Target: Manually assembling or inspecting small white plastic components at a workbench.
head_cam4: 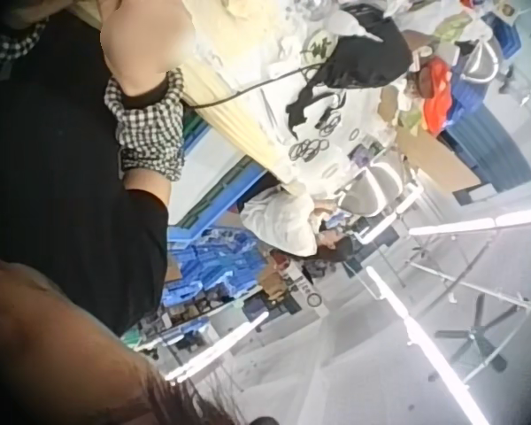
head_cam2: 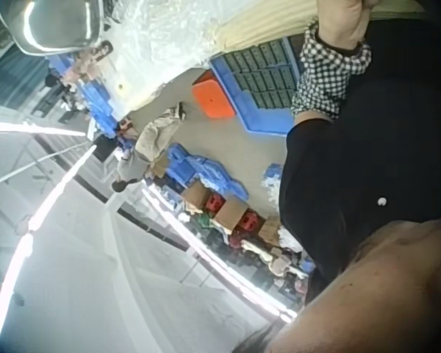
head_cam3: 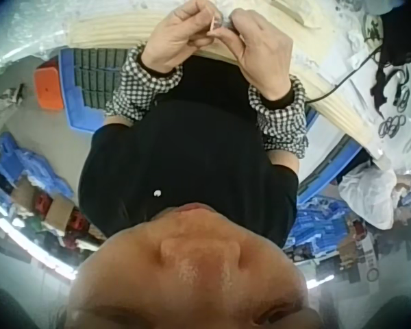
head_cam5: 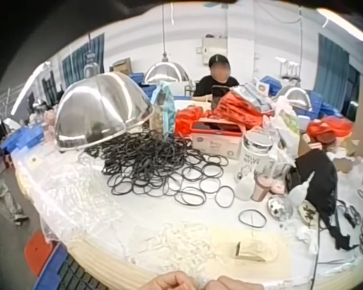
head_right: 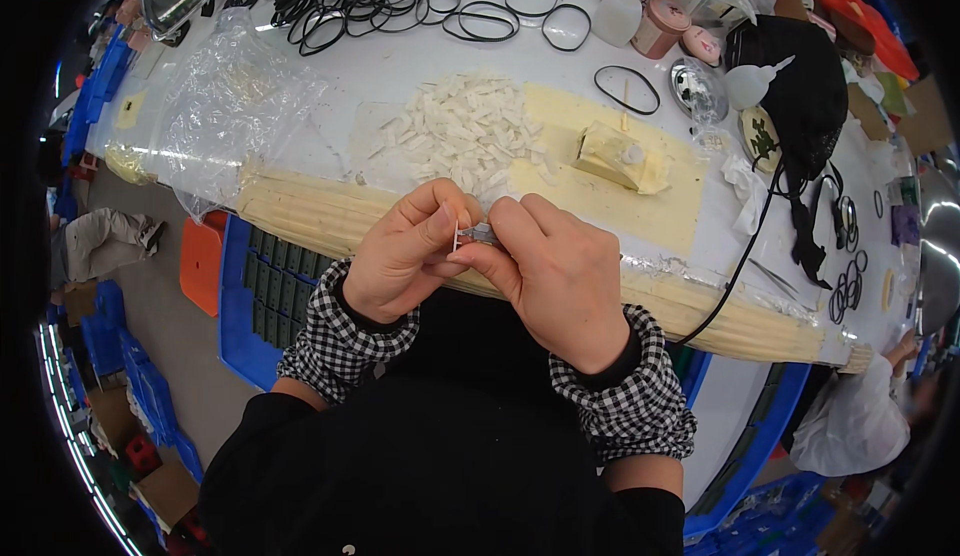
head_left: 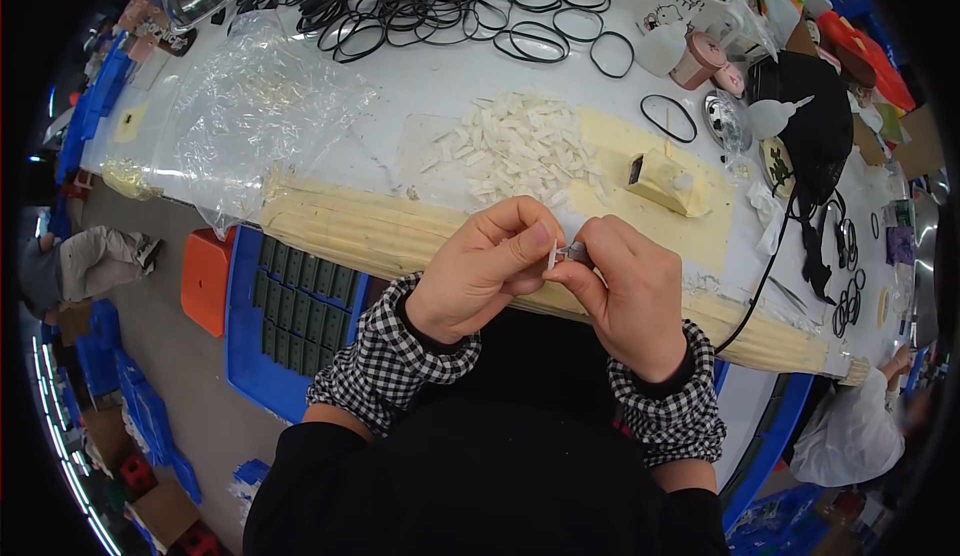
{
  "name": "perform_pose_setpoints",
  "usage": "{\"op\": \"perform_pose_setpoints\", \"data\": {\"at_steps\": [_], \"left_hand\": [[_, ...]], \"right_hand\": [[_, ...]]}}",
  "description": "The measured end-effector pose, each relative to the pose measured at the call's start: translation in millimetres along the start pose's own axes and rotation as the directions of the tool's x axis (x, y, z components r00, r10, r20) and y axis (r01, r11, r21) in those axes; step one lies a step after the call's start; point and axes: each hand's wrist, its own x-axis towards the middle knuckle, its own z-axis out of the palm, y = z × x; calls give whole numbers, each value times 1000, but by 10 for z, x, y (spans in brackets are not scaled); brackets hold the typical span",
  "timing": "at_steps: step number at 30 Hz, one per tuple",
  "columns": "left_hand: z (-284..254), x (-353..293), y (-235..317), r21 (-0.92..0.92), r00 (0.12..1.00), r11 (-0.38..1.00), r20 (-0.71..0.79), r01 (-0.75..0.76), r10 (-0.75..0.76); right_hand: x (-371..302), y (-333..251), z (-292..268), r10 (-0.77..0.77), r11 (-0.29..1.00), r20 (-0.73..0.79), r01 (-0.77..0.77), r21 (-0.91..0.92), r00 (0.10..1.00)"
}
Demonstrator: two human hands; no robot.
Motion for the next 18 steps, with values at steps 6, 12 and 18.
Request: {"op": "perform_pose_setpoints", "data": {"at_steps": [6,12,18], "left_hand": [[-4,-8,-11,50,999,998,-21,-31,32],[-11,-2,1,68,999,997,-5,-35,36],[-26,-6,-19,26,1000,999,12,-24,24]], "right_hand": [[-1,-12,-13,2,1000,17,-2,-6,1000],[-6,-19,-24,17,1000,28,-17,0,999],[-9,-5,1,2,1000,6,-3,18,1000]]}}
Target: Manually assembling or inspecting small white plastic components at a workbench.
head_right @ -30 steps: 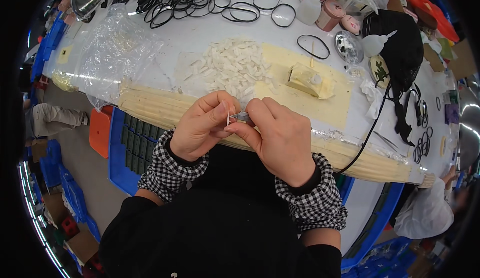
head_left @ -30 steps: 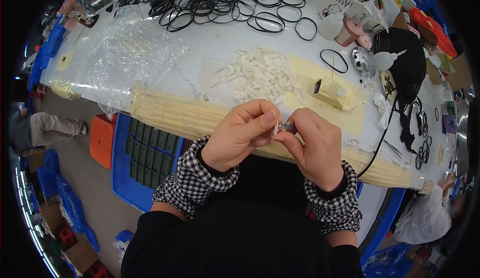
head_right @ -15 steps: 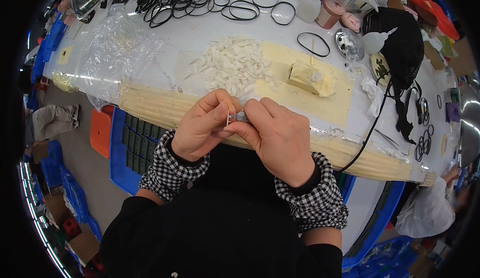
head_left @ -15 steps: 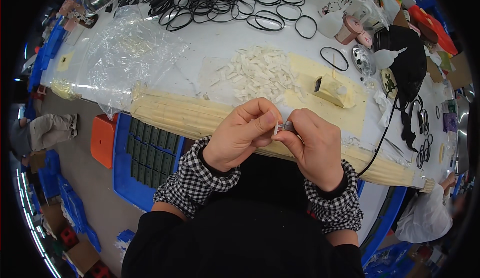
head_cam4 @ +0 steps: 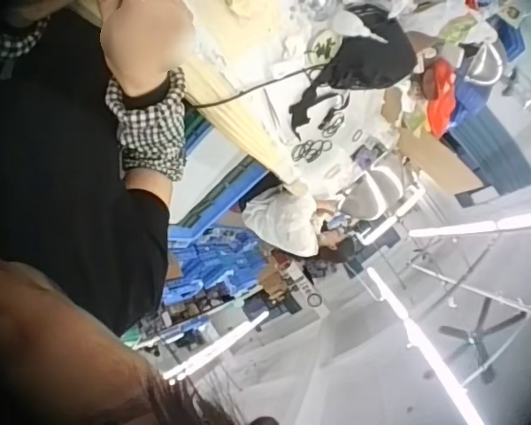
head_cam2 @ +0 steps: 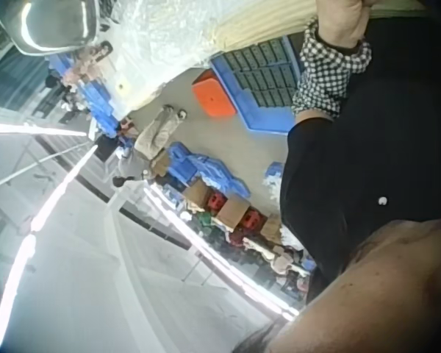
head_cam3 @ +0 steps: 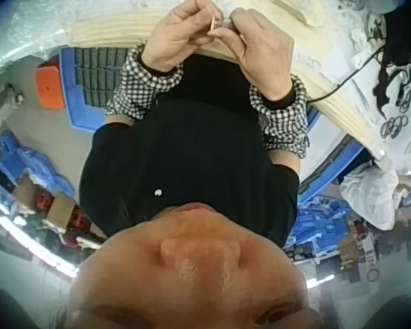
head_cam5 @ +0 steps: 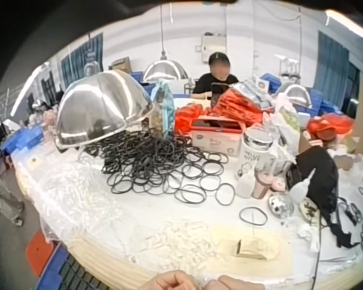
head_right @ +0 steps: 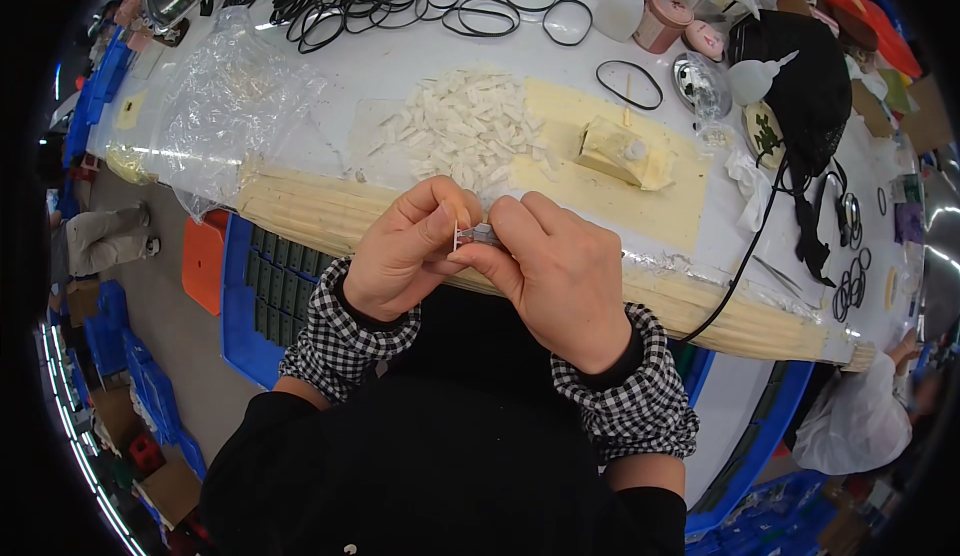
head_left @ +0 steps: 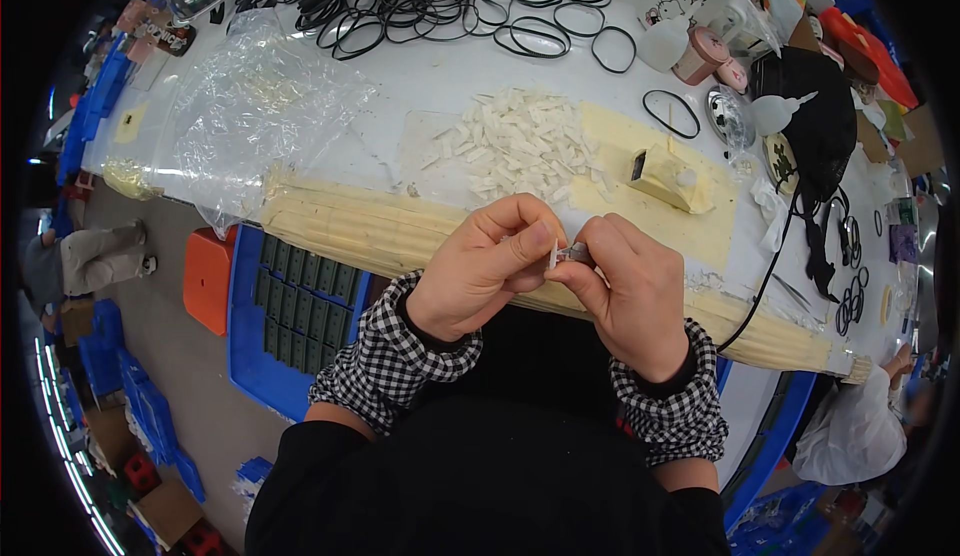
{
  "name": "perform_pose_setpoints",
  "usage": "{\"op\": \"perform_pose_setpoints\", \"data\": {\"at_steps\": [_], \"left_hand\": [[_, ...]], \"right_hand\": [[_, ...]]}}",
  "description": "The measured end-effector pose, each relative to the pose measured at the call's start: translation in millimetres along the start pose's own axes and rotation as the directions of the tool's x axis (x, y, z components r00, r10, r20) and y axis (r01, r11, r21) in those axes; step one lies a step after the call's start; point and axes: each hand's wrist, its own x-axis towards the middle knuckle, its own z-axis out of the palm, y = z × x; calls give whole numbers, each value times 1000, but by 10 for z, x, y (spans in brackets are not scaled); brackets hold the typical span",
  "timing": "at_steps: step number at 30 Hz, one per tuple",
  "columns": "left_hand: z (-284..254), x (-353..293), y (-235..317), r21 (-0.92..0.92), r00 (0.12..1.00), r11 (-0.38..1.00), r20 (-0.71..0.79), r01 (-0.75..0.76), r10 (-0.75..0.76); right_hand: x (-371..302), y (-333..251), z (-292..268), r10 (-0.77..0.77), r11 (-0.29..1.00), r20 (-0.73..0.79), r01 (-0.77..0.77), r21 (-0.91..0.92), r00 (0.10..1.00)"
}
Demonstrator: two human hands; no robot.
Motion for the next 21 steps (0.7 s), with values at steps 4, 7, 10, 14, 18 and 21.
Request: {"op": "perform_pose_setpoints", "data": {"at_steps": [4,7,10,14,18,21], "left_hand": [[5,0,-26,-41,1000,999,-12,2,-2],[21,20,-81,-82,999,997,-45,-5,2],[12,19,-108,-94,999,995,-30,-25,22],[-8,20,-132,-107,999,993,-1,-44,44],[2,24,-143,-124,999,991,-1,-40,40],[-13,27,-149,-135,999,990,22,-38,41]], "right_hand": [[-4,7,1,3,1000,6,-3,17,1000],[-6,2,-6,14,999,15,-15,32,1000],[-17,4,-7,11,999,32,-12,35,999],[-17,-8,-13,10,998,40,-13,57,999],[-21,0,-6,27,996,30,-29,85,999],[-27,4,-1,30,994,24,-32,102,999]]}}
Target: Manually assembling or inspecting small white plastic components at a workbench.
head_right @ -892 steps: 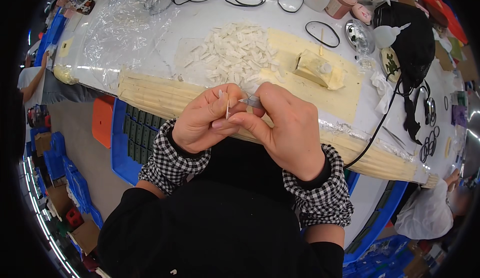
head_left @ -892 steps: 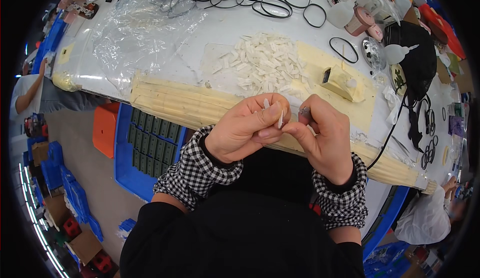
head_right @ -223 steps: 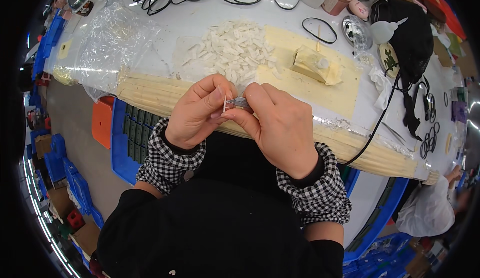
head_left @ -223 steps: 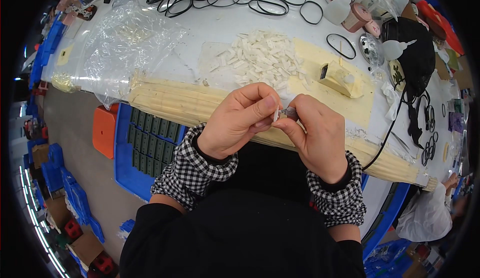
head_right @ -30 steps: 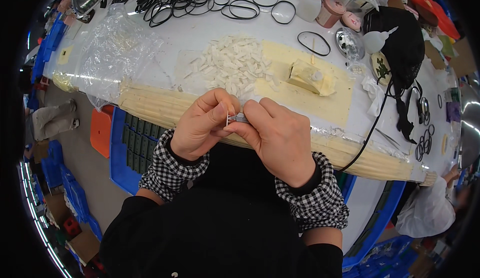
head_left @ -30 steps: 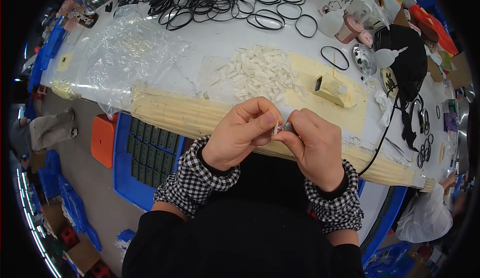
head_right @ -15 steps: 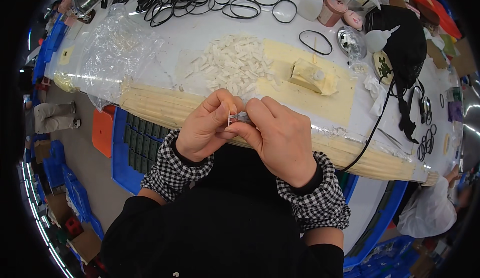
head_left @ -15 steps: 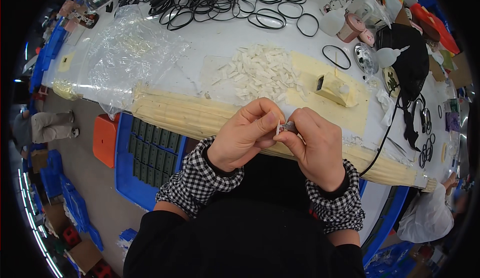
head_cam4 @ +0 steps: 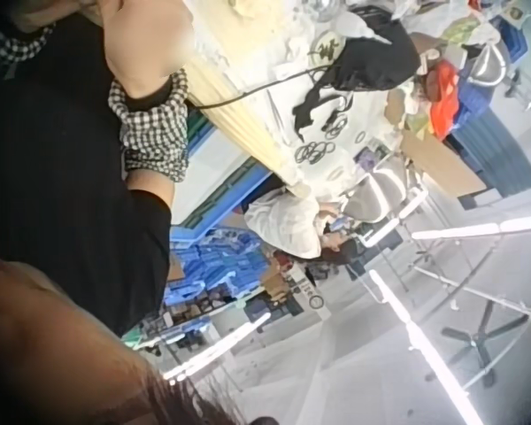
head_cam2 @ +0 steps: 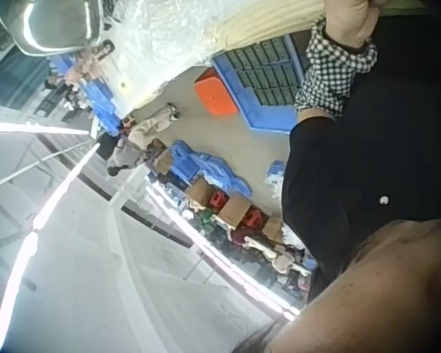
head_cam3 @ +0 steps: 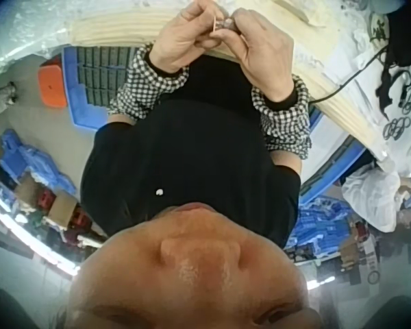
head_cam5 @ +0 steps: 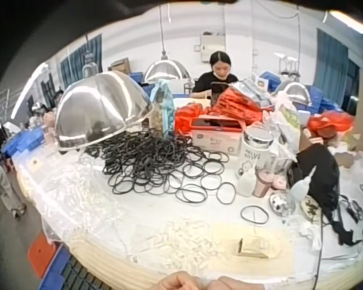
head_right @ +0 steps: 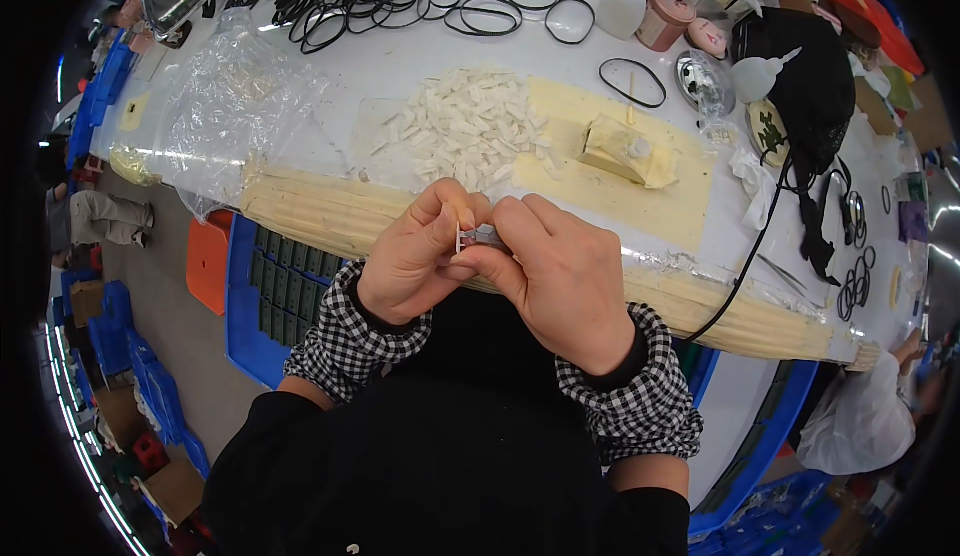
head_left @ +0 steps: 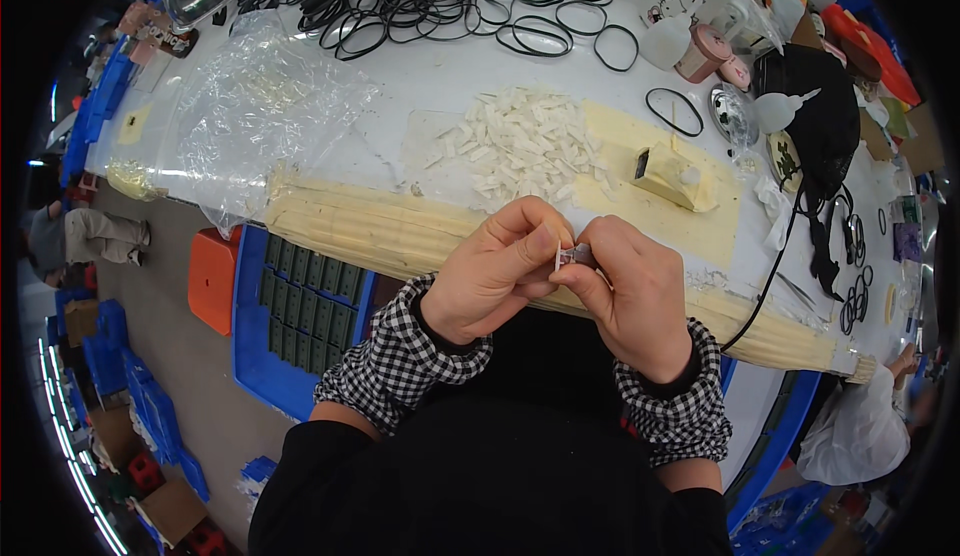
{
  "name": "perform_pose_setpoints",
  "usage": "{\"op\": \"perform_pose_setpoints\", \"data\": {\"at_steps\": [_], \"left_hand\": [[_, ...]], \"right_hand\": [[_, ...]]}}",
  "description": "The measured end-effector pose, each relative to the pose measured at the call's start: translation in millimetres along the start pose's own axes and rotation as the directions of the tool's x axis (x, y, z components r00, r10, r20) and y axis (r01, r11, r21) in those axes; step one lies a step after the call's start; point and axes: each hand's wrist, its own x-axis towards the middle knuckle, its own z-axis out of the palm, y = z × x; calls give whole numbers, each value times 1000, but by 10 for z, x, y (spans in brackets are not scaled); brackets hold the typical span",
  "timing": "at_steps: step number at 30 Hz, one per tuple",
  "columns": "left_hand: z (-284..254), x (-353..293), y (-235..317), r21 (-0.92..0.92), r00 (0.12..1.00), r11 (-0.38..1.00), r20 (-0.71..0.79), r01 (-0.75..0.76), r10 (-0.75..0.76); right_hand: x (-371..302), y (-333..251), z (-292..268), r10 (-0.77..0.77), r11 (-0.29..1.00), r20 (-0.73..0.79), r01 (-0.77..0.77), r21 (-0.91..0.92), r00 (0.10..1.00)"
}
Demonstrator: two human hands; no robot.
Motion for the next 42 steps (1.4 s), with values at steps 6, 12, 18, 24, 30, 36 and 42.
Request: {"op": "perform_pose_setpoints", "data": {"at_steps": [6,12,18,24,30,36,42], "left_hand": [[10,-6,1,27,1000,1000,-4,-11,11],[41,-20,153,79,997,997,-70,-16,21],[81,-50,305,176,946,980,-291,-92,141],[61,-38,265,24,941,992,-316,-120,122],[65,-33,273,105,930,988,-338,-113,143],[45,-46,264,103,917,984,-359,-143,171],[81,-48,262,216,904,971,-386,-102,181]], "right_hand": [[-2,-8,-13,-10,1000,37,11,-19,999],[15,87,-77,101,988,-8,-100,119,995],[49,337,78,103,993,-230,-114,-35,968],[104,263,219,90,971,-133,-116,-207,987],[101,276,220,59,962,-140,-94,-255,988],[109,263,233,30,963,-122,-61,-262,992],[54,282,188,52,982,-156,-79,-169,986]]}}
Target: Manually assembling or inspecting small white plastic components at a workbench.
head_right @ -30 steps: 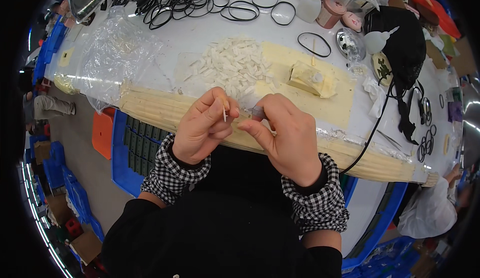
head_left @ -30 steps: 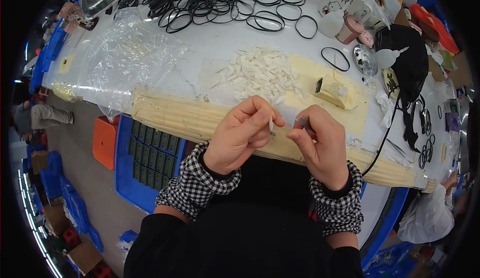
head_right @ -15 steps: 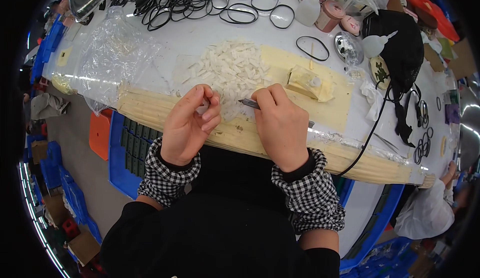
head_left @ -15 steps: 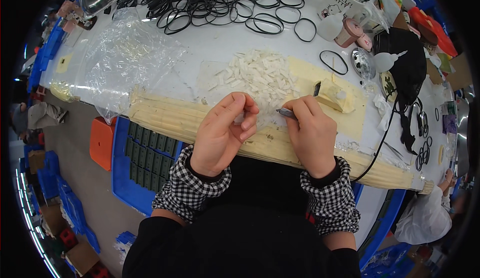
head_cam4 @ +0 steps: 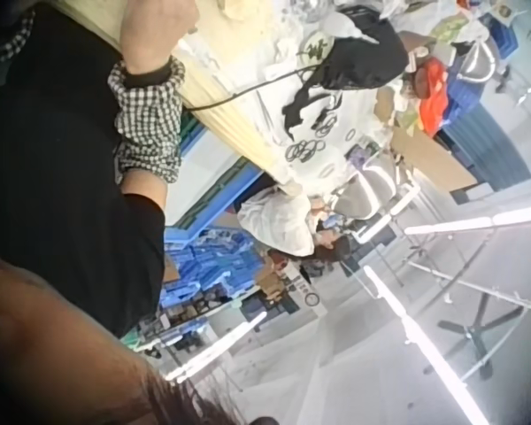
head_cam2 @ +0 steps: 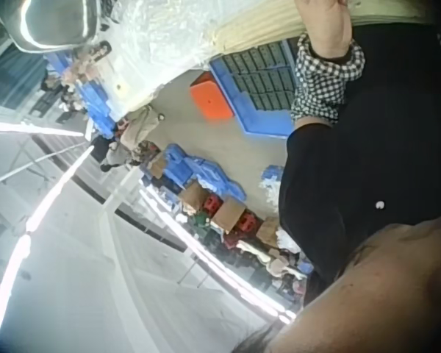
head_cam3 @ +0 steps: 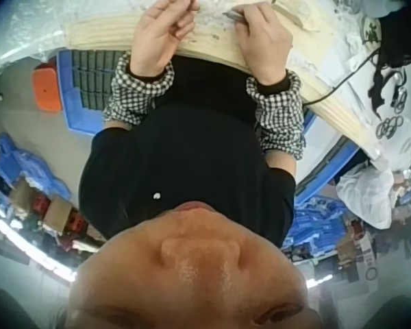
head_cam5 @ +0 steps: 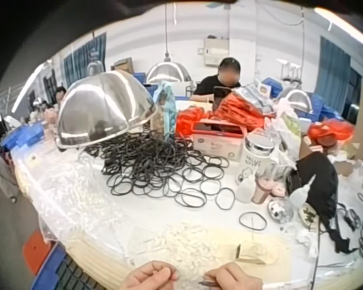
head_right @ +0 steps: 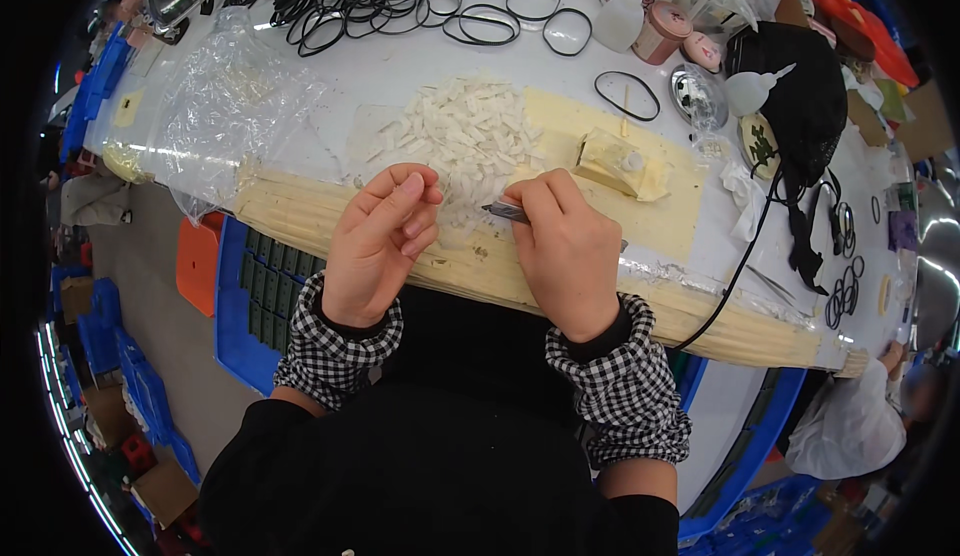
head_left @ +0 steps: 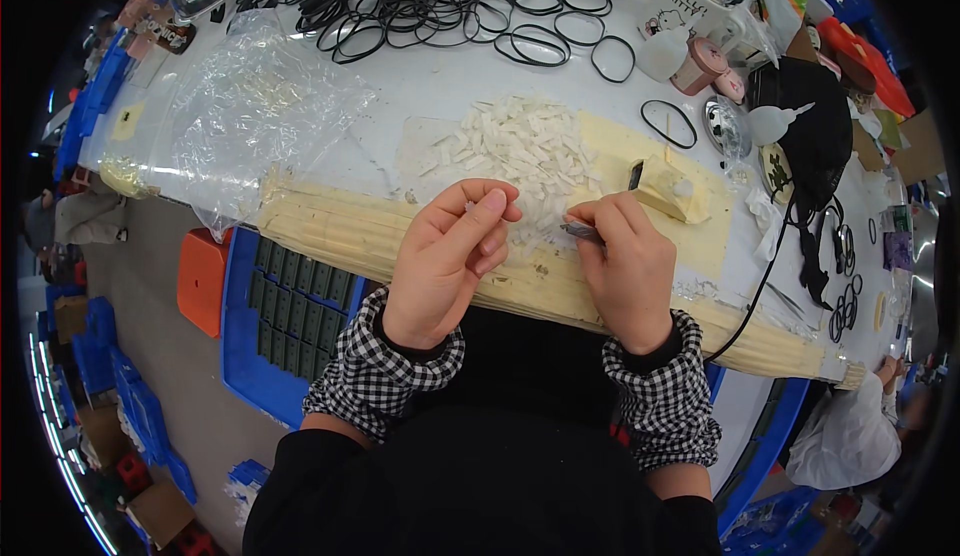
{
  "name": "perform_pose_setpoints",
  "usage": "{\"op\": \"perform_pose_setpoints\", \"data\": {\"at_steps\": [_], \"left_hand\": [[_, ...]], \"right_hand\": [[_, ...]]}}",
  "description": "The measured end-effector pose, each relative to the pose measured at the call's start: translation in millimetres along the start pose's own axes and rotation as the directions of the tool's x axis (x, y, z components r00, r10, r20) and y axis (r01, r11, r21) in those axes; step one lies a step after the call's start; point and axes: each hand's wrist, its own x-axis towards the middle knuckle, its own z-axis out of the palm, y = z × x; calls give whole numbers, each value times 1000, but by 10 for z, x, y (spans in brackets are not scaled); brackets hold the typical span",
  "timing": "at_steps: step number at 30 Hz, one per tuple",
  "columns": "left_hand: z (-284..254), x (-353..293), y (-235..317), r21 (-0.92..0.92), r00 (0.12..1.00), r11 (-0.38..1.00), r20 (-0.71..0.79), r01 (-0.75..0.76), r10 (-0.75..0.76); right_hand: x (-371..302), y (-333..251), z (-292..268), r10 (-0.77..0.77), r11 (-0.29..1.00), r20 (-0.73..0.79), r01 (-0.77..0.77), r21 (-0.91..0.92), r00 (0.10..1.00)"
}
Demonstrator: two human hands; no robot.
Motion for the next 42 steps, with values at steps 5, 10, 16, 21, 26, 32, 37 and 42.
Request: {"op": "perform_pose_setpoints", "data": {"at_steps": [5,10,16,21,26,32,37,42], "left_hand": [[107,-4,-37,93,997,994,42,62,-66],[80,6,-202,-32,984,997,166,66,-60],[98,2,-155,-81,979,991,187,103,-87],[69,-3,-96,-92,958,978,240,186,-159],[1,17,-76,-69,905,968,377,240,-197],[-4,13,-35,11,898,972,381,233,-219],[-19,26,-30,-6,881,965,409,264,-239],[-37,34,-37,7,870,966,433,258,-235]], "right_hand": [[54,-134,-117,94,956,-97,-63,288,991],[43,-352,-154,24,958,-166,25,284,986],[18,-360,-223,-13,930,-85,43,364,996],[14,-268,-310,-33,960,96,5,279,995],[9,-203,-257,-82,987,153,59,147,985],[3,-206,-246,-104,988,161,83,132,981],[4,-202,-238,-102,986,169,77,149,980],[2,-198,-250,-111,985,187,82,154,976]]}}
